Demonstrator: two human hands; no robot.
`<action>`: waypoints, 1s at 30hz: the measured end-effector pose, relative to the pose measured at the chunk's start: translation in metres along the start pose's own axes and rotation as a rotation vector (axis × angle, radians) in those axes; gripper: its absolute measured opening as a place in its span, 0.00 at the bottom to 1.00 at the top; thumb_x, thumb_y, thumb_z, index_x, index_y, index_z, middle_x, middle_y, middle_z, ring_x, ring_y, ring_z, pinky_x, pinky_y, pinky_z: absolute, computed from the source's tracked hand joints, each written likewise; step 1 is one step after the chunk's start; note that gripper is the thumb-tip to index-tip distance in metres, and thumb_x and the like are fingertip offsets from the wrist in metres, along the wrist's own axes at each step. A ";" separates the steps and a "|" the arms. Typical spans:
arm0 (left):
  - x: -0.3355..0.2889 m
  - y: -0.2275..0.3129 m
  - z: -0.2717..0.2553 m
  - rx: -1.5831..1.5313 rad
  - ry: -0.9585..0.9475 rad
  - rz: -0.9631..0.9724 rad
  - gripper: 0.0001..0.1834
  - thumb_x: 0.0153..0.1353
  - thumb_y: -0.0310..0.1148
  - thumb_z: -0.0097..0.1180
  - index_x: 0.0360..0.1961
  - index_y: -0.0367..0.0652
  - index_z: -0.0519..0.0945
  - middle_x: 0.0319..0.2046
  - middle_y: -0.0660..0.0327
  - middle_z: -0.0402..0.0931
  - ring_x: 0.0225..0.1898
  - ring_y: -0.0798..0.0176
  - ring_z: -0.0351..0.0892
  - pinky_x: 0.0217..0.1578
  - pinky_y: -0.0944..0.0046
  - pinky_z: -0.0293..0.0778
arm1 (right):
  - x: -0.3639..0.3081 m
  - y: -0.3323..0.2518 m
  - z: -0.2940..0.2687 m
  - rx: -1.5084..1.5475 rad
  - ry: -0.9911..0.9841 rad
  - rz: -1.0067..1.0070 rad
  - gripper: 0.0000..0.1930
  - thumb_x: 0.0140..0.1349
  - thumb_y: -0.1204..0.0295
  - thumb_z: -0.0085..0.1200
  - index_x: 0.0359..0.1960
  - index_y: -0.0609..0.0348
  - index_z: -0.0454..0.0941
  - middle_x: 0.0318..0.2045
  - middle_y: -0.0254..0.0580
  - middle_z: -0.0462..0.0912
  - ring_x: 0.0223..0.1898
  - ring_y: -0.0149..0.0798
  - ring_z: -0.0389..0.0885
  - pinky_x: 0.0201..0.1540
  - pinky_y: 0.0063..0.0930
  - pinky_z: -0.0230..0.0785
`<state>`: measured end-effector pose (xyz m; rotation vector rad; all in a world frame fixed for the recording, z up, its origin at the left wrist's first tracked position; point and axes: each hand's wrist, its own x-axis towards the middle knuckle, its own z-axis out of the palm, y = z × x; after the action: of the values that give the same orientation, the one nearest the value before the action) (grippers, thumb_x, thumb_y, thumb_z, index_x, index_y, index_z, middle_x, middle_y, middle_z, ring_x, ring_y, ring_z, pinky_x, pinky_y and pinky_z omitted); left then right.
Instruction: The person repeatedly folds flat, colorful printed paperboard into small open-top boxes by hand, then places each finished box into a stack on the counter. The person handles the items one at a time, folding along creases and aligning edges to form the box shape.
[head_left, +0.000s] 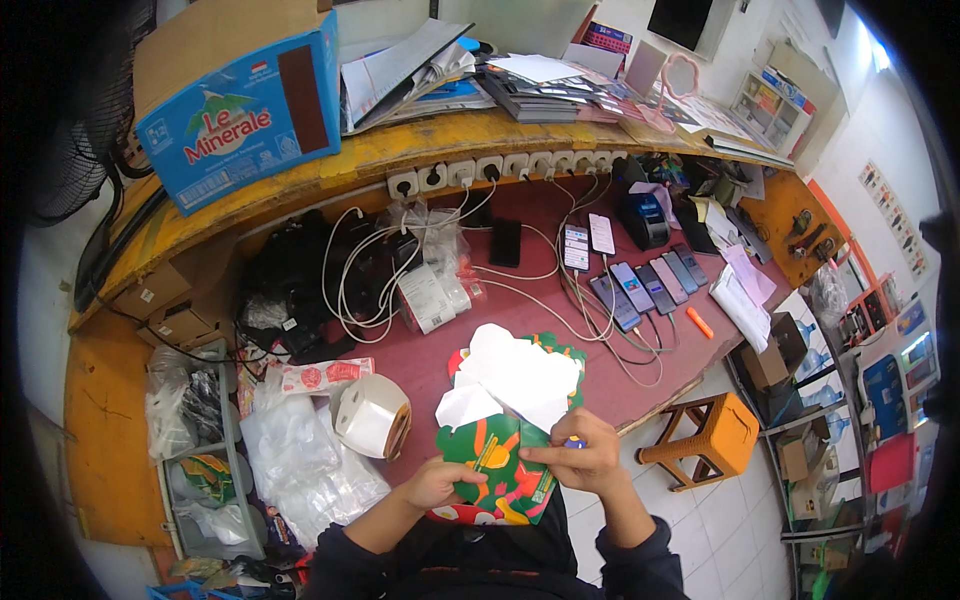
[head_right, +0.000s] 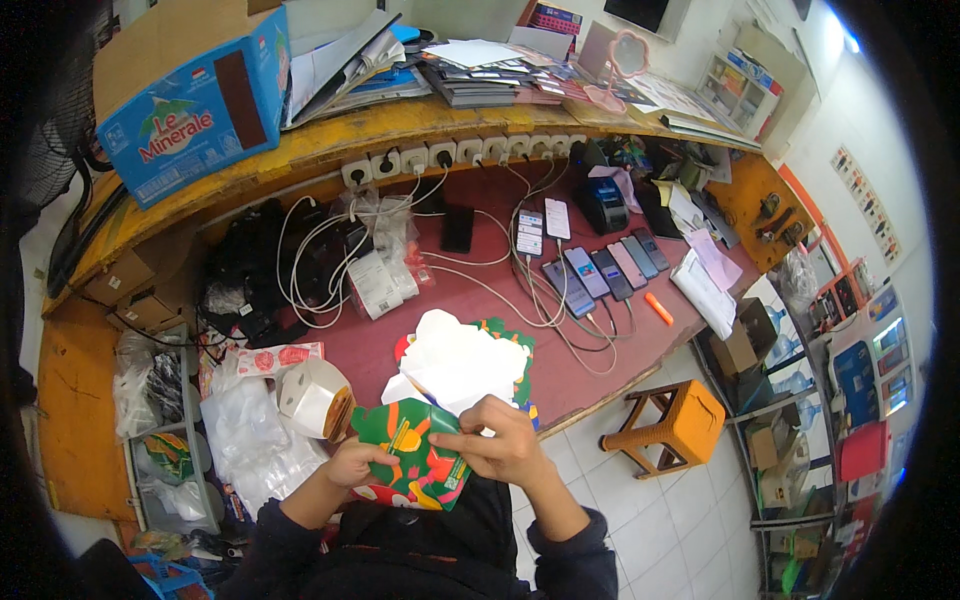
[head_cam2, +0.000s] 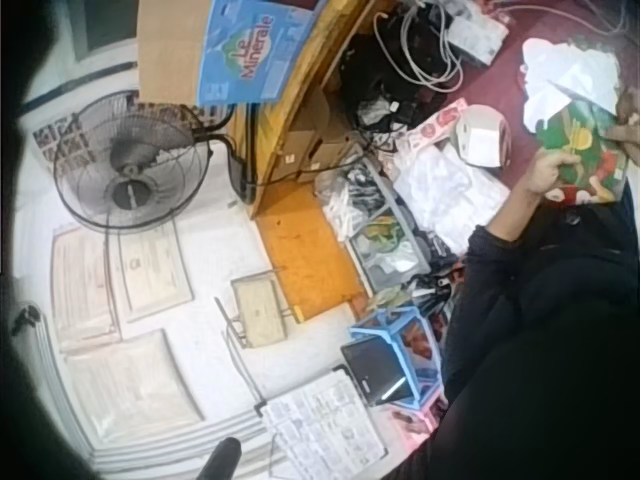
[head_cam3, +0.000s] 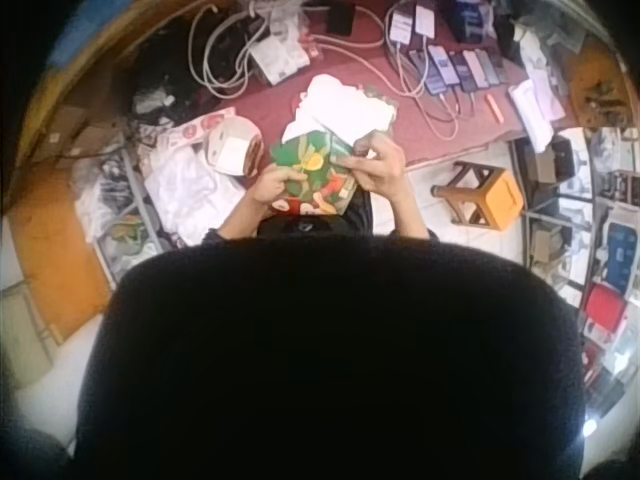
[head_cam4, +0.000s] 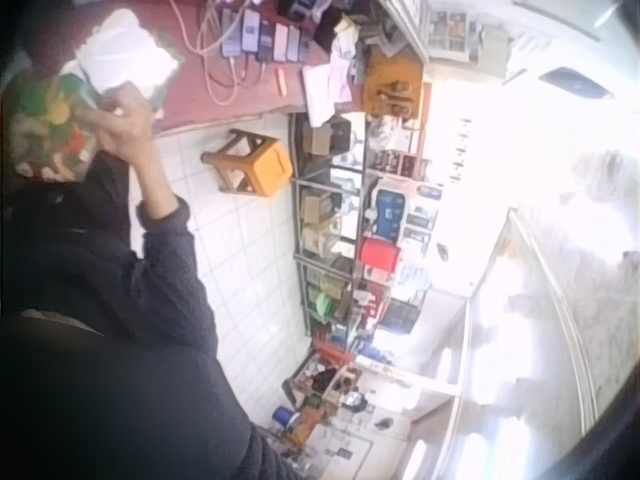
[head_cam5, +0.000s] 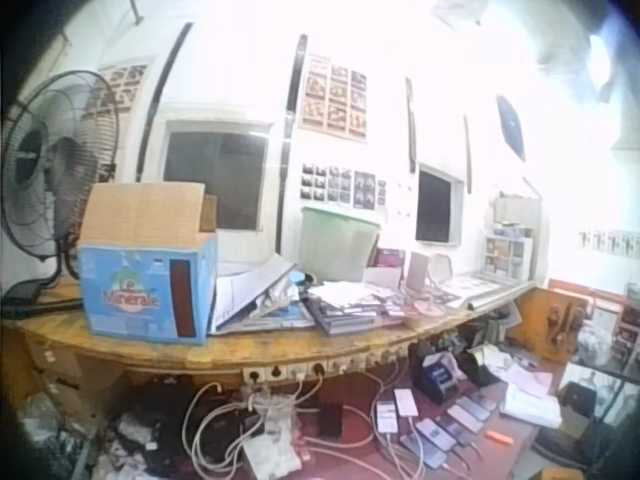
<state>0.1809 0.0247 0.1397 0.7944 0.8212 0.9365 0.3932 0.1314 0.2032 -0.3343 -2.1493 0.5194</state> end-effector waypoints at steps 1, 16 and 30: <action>0.000 0.001 0.002 -0.160 -0.042 -0.033 0.30 0.56 0.17 0.45 0.61 0.33 0.58 0.57 0.48 0.66 0.57 0.52 0.69 0.59 0.52 0.64 | 0.001 0.000 -0.004 -0.005 -0.086 -0.049 0.21 0.32 0.85 0.56 0.32 0.49 0.86 0.23 0.32 0.69 0.22 0.31 0.70 0.24 0.23 0.64; 0.017 0.002 0.025 0.296 -0.090 0.293 0.33 0.58 0.27 0.49 0.64 0.35 0.54 0.60 0.52 0.62 0.60 0.57 0.64 0.60 0.60 0.60 | -0.017 -0.005 0.018 0.251 0.247 0.437 0.21 0.59 0.60 0.48 0.45 0.66 0.78 0.41 0.53 0.78 0.43 0.45 0.78 0.46 0.33 0.69; 0.003 0.016 0.019 0.050 -0.207 -0.127 0.35 0.51 0.26 0.53 0.62 0.36 0.58 0.53 0.55 0.70 0.54 0.61 0.70 0.56 0.63 0.65 | -0.011 0.004 0.005 0.093 0.010 0.332 0.28 0.45 0.69 0.65 0.52 0.58 0.75 0.50 0.49 0.77 0.52 0.46 0.73 0.51 0.35 0.68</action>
<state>0.1926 0.0290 0.1618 0.8577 0.7072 0.7103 0.3956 0.1290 0.1909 -0.6454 -2.0609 0.8003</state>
